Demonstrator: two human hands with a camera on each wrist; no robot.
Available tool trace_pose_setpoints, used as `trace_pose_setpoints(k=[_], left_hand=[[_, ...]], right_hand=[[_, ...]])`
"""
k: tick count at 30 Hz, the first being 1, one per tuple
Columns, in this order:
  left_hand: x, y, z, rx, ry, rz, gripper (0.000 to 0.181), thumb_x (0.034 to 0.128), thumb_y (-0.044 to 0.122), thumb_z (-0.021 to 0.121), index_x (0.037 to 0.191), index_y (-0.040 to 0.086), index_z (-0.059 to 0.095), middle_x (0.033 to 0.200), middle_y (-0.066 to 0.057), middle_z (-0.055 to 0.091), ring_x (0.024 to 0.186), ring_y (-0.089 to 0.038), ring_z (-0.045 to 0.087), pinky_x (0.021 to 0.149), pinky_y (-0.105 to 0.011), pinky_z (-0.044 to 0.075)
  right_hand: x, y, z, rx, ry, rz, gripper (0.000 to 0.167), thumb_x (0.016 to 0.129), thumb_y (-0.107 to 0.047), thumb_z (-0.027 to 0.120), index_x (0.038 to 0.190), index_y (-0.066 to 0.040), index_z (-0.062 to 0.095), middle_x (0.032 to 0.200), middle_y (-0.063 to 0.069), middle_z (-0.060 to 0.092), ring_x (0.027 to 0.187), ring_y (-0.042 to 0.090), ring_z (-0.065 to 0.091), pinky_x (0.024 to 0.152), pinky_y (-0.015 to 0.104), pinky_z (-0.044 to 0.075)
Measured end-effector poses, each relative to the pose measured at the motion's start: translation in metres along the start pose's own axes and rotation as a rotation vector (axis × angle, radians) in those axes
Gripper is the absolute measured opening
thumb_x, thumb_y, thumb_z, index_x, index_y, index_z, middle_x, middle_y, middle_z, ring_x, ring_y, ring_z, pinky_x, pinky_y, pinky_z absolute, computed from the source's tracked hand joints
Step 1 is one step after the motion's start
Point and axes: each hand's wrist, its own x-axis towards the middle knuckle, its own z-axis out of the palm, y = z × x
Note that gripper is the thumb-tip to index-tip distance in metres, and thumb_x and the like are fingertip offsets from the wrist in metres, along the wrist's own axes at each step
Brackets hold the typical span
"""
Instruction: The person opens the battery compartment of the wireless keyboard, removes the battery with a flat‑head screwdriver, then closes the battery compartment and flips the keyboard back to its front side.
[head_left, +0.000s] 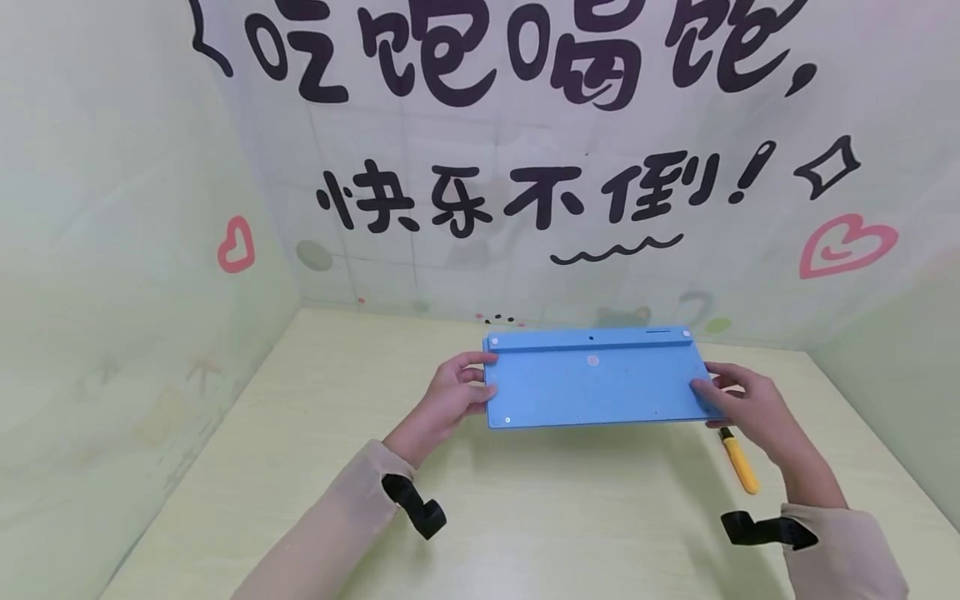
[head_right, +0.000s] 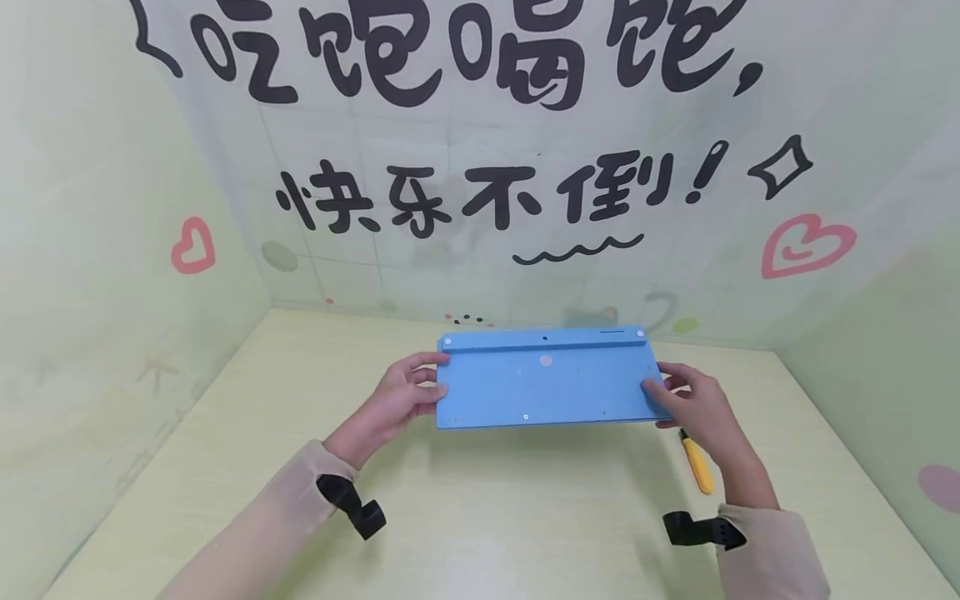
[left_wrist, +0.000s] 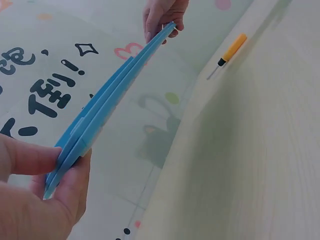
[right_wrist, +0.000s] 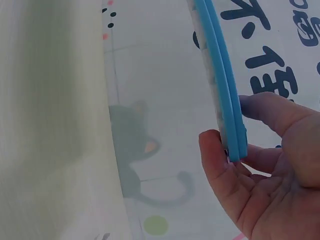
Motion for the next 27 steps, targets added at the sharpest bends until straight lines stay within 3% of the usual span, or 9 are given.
trace_pose_setpoints(k=[5, 15, 27], left_hand=[[0.002, -0.008, 0.001, 0.061, -0.015, -0.036, 0.041, 0.0838, -0.012, 0.055, 0.123, 0.000, 0.049, 0.094, -0.015, 0.051, 0.076, -0.023, 0.057, 0.075, -0.040, 0.051], [0.011, -0.024, 0.006, 0.112, -0.057, -0.084, 0.039, 0.0855, -0.011, 0.052, 0.122, 0.000, 0.047, 0.095, -0.014, 0.048, 0.080, -0.024, 0.055, 0.077, -0.039, 0.050], [0.025, -0.034, 0.006, 0.314, -0.058, -0.131, 0.035, 0.0866, -0.005, 0.056, 0.120, 0.004, 0.050, 0.093, -0.013, 0.049, 0.081, -0.023, 0.053, 0.073, -0.036, 0.050]], right_hand=[[0.000, 0.006, 0.002, -0.032, -0.062, 0.032, 0.063, 0.094, -0.030, 0.052, 0.131, 0.017, 0.031, 0.099, 0.023, 0.048, 0.075, 0.023, 0.059, 0.059, 0.029, 0.053], [-0.001, 0.022, 0.008, -0.011, -0.123, 0.115, 0.067, 0.093, -0.031, 0.054, 0.127, 0.022, 0.030, 0.103, 0.031, 0.047, 0.081, 0.026, 0.057, 0.062, 0.031, 0.053], [-0.004, 0.043, 0.024, -0.022, -0.162, 0.152, 0.065, 0.089, -0.025, 0.061, 0.123, 0.024, 0.034, 0.108, 0.033, 0.044, 0.089, 0.033, 0.053, 0.064, 0.034, 0.053]])
